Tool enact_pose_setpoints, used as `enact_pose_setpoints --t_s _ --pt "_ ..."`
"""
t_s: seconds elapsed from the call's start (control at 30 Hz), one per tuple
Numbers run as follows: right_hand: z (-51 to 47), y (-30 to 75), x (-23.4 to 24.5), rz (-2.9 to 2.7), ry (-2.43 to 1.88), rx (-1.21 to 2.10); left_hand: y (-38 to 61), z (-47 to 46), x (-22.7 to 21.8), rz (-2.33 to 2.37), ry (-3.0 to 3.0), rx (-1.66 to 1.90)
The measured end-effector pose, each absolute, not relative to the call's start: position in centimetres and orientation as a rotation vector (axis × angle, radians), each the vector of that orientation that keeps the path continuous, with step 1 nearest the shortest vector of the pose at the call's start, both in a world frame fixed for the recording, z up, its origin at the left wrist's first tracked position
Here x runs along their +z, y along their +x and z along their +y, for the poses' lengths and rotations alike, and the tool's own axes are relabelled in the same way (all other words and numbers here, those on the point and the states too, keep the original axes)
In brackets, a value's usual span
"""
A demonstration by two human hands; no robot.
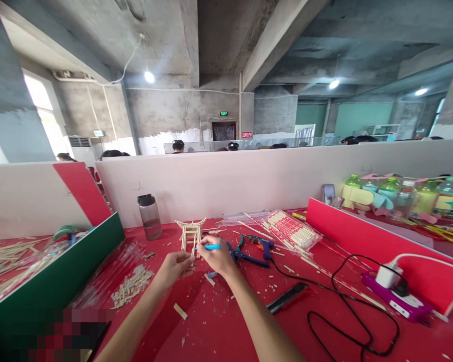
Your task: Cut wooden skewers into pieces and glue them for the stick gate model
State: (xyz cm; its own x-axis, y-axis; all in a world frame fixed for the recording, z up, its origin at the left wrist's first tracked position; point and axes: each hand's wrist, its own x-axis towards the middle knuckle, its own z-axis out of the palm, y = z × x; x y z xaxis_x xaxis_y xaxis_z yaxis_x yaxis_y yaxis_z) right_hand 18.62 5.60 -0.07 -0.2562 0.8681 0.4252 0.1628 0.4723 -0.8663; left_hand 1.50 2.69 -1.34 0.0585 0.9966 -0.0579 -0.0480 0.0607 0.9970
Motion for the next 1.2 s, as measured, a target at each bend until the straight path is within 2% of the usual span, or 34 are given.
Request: enact_pose_setpoints --t_s 0.33,0.63,0.8,1.07,1.2 --pt "6.2 19.5 0.0 -1.788 -0.904 0.839 1.4 2.7 -1.3 1.17 1.16 1.159" --pt "4.9 21.9 0.8 -2.351 -0.978 0.475 1.4 2.5 -1.2 1.145 1.176 1.168" --pt "4.9 22.3 0.6 -2.607 -1.023 0.461 1.5 2.7 -1.5 1.176 1.163 1.177" --pt "5.0 22.2 0.2 -2.528 -0.953 0.439 1.5 2.6 -1.5 1.187 1.18 1.161" --pt "4.6 21.8 1.1 -2.382 -0.821 0.537 1.6 2.7 -1.7 1.16 1.202 1.137"
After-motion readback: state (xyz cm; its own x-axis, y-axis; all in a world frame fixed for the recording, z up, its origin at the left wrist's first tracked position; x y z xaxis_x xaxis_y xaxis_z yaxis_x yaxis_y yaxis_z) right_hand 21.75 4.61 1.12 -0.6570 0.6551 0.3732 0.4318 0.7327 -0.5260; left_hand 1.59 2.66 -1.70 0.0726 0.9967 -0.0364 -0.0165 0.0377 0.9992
